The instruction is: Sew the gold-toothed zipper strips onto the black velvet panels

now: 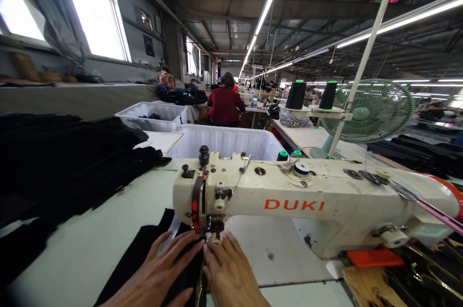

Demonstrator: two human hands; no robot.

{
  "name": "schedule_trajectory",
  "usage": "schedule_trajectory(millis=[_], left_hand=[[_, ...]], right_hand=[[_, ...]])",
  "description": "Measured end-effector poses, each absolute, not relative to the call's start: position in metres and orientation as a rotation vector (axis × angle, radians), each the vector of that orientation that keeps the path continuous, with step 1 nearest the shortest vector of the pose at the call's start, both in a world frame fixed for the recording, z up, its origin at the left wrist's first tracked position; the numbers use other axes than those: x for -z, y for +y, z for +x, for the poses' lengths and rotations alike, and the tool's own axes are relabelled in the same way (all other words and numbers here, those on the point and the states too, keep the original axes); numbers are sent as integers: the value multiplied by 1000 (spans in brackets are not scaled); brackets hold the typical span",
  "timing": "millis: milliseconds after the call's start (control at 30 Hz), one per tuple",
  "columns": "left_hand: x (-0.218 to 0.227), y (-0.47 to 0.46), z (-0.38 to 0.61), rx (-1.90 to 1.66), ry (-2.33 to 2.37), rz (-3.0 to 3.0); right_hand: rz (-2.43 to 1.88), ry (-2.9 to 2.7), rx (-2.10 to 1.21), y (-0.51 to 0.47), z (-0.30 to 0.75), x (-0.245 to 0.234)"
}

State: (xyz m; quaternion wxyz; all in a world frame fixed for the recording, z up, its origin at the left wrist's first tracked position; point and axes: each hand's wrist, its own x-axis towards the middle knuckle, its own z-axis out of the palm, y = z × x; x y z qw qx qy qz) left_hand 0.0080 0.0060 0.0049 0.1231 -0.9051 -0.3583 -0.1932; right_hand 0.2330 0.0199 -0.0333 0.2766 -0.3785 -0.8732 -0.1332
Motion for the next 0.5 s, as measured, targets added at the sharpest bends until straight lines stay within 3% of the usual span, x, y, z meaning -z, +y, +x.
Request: schedule_trajectory(millis=[500], left_hand=[[-2,9,6,549,-967,-2667]], right_hand=[[-1002,-2486,248,21,241,28]])
